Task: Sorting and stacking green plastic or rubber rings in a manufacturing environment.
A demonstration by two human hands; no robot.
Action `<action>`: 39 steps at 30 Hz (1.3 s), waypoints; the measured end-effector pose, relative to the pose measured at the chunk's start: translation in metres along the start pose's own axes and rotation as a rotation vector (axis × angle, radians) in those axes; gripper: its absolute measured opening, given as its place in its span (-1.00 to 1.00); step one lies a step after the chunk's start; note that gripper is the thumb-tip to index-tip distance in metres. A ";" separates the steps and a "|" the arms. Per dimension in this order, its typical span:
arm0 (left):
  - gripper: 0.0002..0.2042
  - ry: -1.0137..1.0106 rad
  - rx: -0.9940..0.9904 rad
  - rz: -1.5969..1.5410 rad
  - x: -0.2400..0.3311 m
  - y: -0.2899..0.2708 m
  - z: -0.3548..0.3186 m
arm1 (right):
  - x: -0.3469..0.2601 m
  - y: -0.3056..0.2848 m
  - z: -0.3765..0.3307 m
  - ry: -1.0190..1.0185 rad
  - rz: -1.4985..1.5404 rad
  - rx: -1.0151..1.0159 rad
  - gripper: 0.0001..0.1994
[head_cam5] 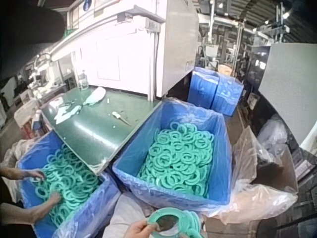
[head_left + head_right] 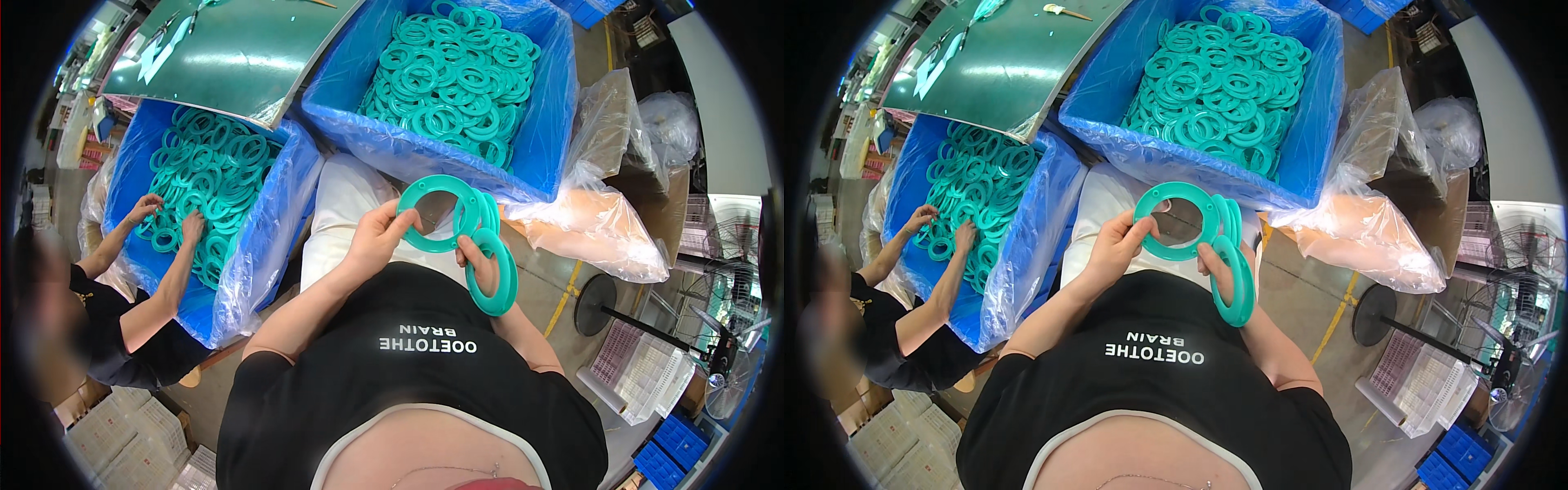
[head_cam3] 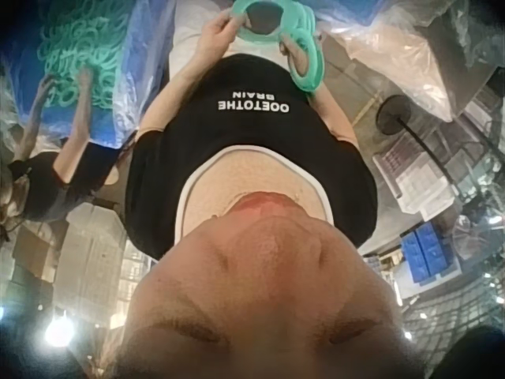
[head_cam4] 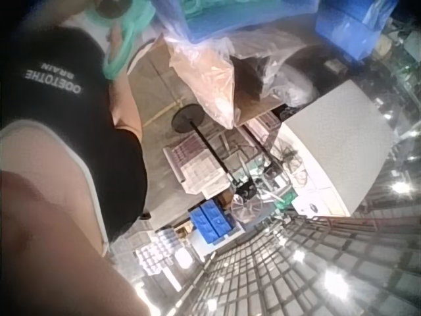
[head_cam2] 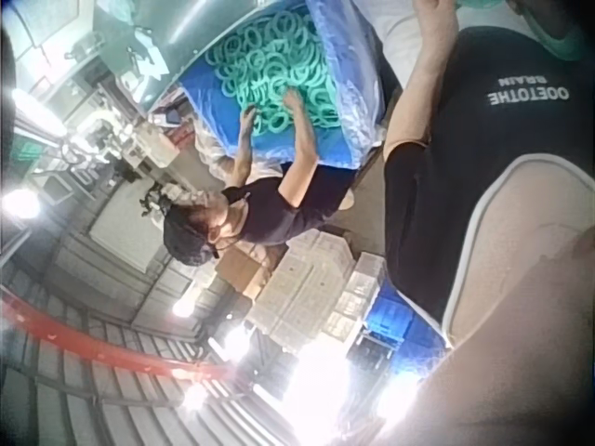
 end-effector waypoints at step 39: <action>-0.74 0.024 -0.147 0.494 0.016 0.023 -0.016 | 0.024 -0.005 0.047 -0.101 -0.313 0.115 -0.77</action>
Point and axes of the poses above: each hand's wrist, its own z-axis towards the middle knuckle, its own y-axis out of the palm, x = y × z, the point moved 6 cm from there along z, towards the middle knuckle, and after that the axes turned 14 degrees about -y, right-handed, at the moved point
